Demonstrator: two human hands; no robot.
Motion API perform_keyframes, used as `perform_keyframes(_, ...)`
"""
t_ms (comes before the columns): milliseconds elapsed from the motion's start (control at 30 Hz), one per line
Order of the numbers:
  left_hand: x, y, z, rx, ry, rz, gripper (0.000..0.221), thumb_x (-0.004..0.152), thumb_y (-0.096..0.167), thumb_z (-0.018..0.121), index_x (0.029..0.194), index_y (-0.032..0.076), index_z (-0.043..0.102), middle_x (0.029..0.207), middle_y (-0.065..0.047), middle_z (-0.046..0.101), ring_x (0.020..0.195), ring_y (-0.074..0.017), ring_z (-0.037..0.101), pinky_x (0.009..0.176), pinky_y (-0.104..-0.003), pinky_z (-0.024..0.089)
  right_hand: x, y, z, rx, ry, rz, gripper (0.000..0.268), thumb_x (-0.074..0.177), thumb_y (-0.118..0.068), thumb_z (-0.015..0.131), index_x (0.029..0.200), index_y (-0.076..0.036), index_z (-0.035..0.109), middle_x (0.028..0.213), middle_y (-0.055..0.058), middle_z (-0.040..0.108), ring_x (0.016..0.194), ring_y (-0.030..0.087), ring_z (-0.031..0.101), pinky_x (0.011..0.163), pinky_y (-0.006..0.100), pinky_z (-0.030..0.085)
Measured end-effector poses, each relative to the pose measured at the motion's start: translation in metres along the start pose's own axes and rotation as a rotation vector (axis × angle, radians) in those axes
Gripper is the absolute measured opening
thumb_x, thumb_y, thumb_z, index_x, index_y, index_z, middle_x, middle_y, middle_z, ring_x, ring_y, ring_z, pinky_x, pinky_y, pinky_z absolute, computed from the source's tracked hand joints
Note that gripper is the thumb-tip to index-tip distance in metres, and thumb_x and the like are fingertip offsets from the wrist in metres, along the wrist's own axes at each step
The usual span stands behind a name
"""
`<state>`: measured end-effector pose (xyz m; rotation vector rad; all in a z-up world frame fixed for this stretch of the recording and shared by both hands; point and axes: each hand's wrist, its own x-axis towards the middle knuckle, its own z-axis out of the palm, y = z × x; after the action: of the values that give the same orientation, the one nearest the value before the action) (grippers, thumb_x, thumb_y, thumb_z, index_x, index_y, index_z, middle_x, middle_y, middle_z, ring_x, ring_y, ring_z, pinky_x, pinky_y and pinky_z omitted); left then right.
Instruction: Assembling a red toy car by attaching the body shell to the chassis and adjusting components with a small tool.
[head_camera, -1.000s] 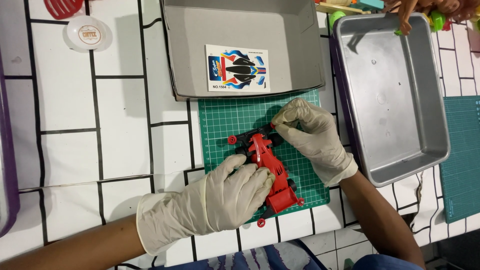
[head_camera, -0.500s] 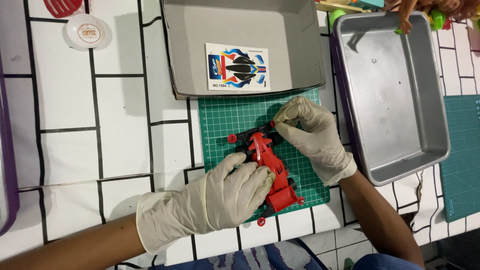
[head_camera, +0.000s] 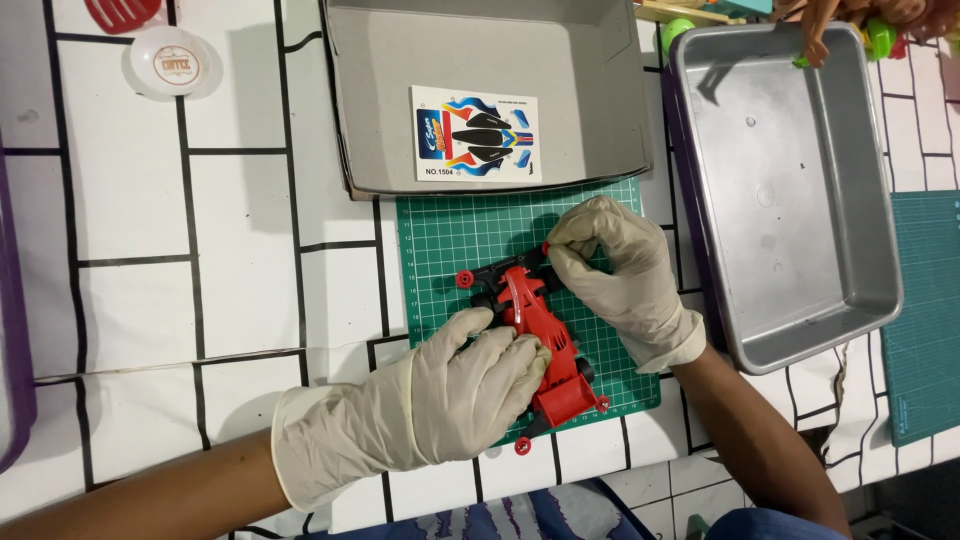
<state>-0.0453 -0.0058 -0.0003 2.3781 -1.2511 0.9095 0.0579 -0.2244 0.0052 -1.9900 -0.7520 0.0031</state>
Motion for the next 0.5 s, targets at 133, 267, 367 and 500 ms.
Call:
perform_keyframes(133, 0.003, -0.001, -0.002, -0.004, 0.004, -0.011, 0.012, 0.098, 0.007, 0.069, 0.109, 0.006, 0.073, 0.104, -0.012, 0.073, 0.091, -0.0227, 0.067, 0.095, -0.041, 0.054, 0.001, 0.002, -0.001, -0.003, -0.013, -0.013, 0.026, 0.086, 0.013, 0.068, 0.086, -0.01, 0.056, 0.085, 0.003, 0.062, 0.076, 0.014, 0.056, 0.067, 0.024, 0.051)
perform_keyframes(267, 0.002, 0.0, -0.002, 0.006, -0.008, -0.006, 0.013, 0.098, 0.007, 0.07, 0.11, 0.006, 0.073, 0.104, -0.012, 0.074, 0.093, -0.0229, 0.069, 0.096, -0.041, 0.055, -0.001, 0.002, -0.001, 0.117, 0.013, 0.059, 0.026, 0.086, 0.013, 0.067, 0.087, -0.01, 0.056, 0.085, 0.003, 0.061, 0.078, 0.014, 0.057, 0.068, 0.024, 0.051)
perform_keyframes(367, 0.002, 0.0, -0.002, -0.001, -0.009, -0.003, 0.014, 0.098, 0.007, 0.069, 0.111, 0.006, 0.073, 0.105, -0.012, 0.074, 0.094, -0.0233, 0.069, 0.097, -0.042, 0.054, -0.012, 0.016, -0.001, 0.303, 0.077, 0.158, 0.02, 0.091, 0.01, 0.064, 0.097, -0.009, 0.061, 0.097, 0.006, 0.065, 0.092, 0.018, 0.064, 0.084, 0.028, 0.057)
perform_keyframes(500, 0.002, 0.0, -0.001, -0.001, 0.011, -0.003, 0.014, 0.096, 0.005, 0.07, 0.11, 0.005, 0.073, 0.105, -0.012, 0.074, 0.094, -0.0236, 0.069, 0.096, -0.042, 0.055, -0.006, 0.011, 0.0, 0.155, 0.075, 0.089, 0.024, 0.088, 0.016, 0.065, 0.092, -0.007, 0.068, 0.096, 0.009, 0.071, 0.09, 0.018, 0.068, 0.077, 0.025, 0.057)
